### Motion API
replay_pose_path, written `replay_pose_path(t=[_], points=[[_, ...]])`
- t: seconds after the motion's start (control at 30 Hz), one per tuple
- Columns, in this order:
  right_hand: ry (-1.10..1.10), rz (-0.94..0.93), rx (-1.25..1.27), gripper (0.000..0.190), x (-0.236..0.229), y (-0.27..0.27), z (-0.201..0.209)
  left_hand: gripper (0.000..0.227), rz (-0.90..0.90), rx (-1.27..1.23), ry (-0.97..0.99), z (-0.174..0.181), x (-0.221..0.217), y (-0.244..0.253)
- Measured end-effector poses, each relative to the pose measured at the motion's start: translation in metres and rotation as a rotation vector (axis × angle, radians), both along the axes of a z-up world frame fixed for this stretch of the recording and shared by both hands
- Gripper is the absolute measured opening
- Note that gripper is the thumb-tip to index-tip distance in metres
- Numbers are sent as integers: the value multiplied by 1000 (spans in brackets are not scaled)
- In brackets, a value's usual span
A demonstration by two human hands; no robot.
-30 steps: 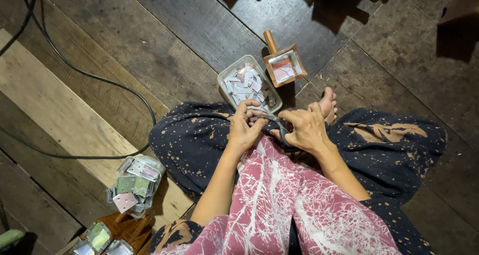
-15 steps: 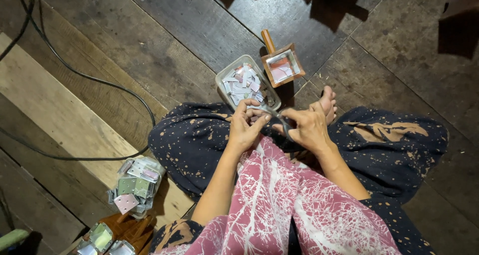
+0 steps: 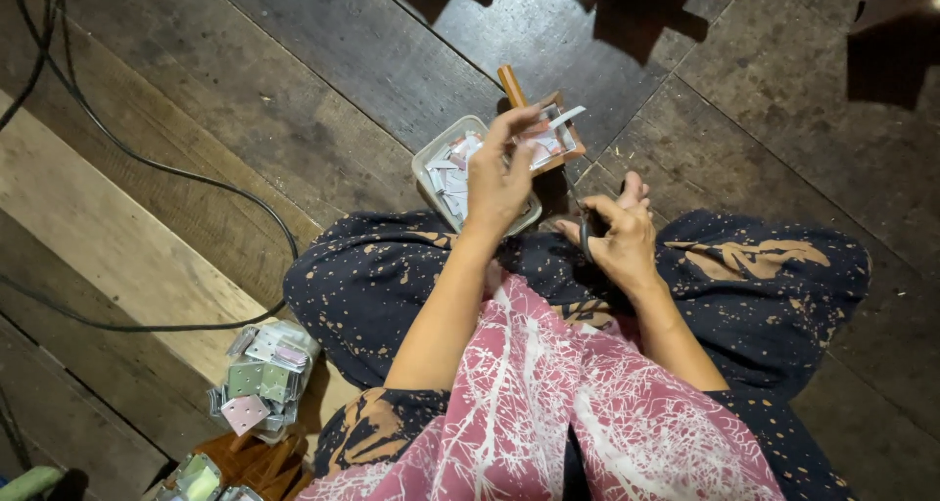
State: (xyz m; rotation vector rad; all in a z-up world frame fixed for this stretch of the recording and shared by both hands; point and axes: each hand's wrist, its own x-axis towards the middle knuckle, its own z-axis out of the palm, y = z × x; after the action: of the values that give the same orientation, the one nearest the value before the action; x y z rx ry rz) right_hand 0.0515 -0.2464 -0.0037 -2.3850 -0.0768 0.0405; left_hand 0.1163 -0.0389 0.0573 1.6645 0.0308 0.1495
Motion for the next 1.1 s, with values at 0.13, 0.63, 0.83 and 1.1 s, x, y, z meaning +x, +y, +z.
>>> replay_pose_path(t=[0.13, 0.63, 0.83, 1.1], points=[[-16, 5, 13, 33, 3, 5, 19, 18, 167, 312, 14, -40, -18, 28], [-76, -314, -41, 35, 55, -9, -43, 33, 59, 1068, 55, -123, -39, 42], [-87, -356, -173, 48, 128, 0, -109, 29, 36, 1057, 82, -102, -52, 46], [-206, -146, -394, 55, 148, 0, -132, 32, 34, 980, 125, -94, -62, 73]])
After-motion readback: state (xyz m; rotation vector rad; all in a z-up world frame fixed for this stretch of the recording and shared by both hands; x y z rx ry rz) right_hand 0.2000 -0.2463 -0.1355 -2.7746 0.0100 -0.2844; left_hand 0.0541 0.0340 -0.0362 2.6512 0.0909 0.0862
